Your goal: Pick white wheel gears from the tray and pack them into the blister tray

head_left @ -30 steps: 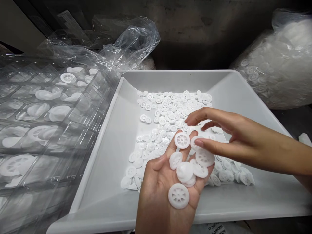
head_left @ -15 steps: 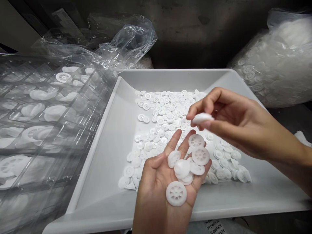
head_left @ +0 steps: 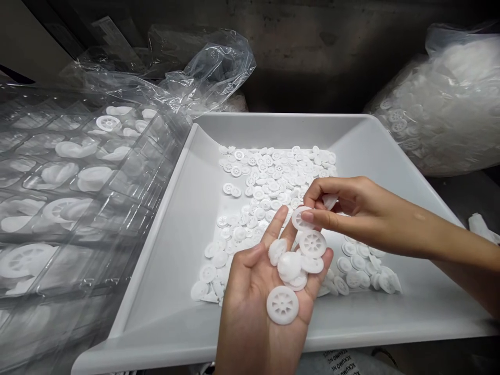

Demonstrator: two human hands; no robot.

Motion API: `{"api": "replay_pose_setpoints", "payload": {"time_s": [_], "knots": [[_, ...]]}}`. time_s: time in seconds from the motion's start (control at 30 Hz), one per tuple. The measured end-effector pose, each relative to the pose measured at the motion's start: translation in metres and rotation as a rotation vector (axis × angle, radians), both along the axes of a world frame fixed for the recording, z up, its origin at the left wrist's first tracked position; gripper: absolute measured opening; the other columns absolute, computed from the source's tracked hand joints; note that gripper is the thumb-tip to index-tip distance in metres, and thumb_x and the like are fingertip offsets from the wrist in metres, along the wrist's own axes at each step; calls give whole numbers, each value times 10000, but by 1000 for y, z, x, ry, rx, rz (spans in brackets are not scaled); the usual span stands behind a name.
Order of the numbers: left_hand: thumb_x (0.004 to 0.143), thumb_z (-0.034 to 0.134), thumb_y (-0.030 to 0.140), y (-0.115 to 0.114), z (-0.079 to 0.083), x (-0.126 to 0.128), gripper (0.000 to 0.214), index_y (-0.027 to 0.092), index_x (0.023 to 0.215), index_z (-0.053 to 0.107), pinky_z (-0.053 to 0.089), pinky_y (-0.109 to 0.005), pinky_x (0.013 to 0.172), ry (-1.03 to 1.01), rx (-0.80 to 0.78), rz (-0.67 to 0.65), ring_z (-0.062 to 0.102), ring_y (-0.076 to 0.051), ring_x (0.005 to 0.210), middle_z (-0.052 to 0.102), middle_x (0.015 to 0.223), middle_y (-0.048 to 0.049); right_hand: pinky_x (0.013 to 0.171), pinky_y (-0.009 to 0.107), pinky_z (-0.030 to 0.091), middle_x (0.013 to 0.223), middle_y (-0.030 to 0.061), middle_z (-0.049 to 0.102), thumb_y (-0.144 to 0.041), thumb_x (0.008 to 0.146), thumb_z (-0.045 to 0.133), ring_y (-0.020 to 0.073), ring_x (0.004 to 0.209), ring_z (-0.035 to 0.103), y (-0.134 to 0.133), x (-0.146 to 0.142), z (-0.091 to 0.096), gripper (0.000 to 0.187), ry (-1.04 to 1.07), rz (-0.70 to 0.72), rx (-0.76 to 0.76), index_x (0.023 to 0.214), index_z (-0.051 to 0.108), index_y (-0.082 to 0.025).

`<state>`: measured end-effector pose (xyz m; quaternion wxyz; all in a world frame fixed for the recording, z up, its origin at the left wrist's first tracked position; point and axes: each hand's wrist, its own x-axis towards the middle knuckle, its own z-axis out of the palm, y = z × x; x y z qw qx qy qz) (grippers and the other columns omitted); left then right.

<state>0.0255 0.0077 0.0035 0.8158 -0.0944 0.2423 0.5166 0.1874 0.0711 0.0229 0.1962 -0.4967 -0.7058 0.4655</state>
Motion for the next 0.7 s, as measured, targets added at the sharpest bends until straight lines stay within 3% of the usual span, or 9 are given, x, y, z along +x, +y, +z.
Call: {"api": "replay_pose_setpoints", "payload": {"time_s": [0.2,0.33,0.53,0.7], "knots": [[918,409,285,-1,-2,-2,389,145,1193,646,451,-422,1018,-45,38,-58,542,-227,1235,577,1343,-78,590,212,453,818,-52,625,-332,843,666,102,717,564,-7,-6,-2,106,-74,-77,131,844,610,-242],[921,407,283,0,-2,-3,383,142,1169,663,431,-415,1036,-76,58,-63,558,-236,1215,619,1290,-95,531,235,420,814,-60,604,-434,853,642,105,657,535,-9,-1,1,192,-157,-96,168,916,562,-271],[869,487,244,1,-2,-1,386,119,1211,616,452,-425,1035,-52,-19,4,536,-276,1237,599,1311,-144,614,231,423,853,-57,604,-522,834,641,111,762,521,-12,6,7,264,-287,50,180,864,579,-268],[871,465,216,2,1,1,467,135,1329,507,448,-408,1041,-69,-12,43,552,-266,1219,619,1283,-147,641,235,413,856,-59,606,-468,851,639,104,775,514,-14,2,8,199,-273,123,142,854,616,-271]]}}
